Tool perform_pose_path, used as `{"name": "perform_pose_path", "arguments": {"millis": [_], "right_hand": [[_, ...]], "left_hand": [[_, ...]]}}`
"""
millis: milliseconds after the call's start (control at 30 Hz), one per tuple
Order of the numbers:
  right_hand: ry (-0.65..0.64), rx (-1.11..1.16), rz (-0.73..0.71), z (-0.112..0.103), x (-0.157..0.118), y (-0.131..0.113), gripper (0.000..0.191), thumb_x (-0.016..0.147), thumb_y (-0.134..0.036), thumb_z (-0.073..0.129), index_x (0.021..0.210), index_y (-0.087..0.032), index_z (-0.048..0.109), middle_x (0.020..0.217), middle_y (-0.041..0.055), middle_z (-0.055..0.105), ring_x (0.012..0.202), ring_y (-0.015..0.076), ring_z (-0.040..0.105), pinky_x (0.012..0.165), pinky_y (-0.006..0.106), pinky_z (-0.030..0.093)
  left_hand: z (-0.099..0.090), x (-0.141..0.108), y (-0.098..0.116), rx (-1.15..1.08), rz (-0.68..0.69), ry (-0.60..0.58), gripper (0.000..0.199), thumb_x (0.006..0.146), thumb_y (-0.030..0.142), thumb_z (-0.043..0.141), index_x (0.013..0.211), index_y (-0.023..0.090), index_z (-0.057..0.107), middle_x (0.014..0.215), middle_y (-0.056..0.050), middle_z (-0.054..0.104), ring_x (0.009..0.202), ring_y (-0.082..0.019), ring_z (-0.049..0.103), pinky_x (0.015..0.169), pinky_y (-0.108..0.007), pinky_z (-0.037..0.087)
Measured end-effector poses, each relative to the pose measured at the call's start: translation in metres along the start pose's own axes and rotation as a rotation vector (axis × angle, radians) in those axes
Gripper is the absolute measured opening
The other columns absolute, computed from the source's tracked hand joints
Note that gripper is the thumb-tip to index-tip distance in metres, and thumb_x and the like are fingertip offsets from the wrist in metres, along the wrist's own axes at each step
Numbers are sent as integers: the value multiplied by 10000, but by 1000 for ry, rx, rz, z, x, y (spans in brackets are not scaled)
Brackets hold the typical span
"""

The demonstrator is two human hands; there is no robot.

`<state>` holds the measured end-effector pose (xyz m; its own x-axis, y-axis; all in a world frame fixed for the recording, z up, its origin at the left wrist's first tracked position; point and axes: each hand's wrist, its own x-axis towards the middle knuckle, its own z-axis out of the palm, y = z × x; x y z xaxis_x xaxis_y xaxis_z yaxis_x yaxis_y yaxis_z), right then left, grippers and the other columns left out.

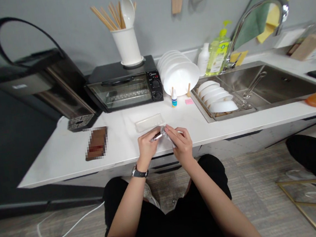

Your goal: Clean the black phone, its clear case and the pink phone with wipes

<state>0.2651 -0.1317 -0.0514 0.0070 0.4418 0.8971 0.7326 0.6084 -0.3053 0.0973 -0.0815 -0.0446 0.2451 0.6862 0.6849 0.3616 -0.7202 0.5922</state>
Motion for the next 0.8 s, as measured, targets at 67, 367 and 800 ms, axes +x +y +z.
{"name": "perform_pose_path", "arguments": {"millis": [67,367,800], "right_hand": [[-3,36,-28,4,-4,-9,607,1052,-63,453,1565,-375,541,1401,54,735,1125,267,691,795,459,637],[-41,80,-112,14,-17,-21,611,1056,-86,507,1601,-363,493,1347,61,768,1090,263,688,769,418,629],[76,3,-60,7,-10,-6,607,1024,-18,511,1535,-337,587,1322,82,778,1072,252,680,758,395,619]], "left_hand": [[0,-2,0,-5,-2,-2,327,974,93,618,1194,251,801,1228,-52,807,1163,-213,774,1036,-371,629],[-1,-9,2,-52,-22,-31,469,904,-33,548,1211,225,791,1234,-65,804,1200,-201,756,1083,-407,612],[3,-8,-3,-3,74,19,344,955,37,619,1190,213,796,1206,-75,814,1174,-215,770,1046,-383,632]]}}
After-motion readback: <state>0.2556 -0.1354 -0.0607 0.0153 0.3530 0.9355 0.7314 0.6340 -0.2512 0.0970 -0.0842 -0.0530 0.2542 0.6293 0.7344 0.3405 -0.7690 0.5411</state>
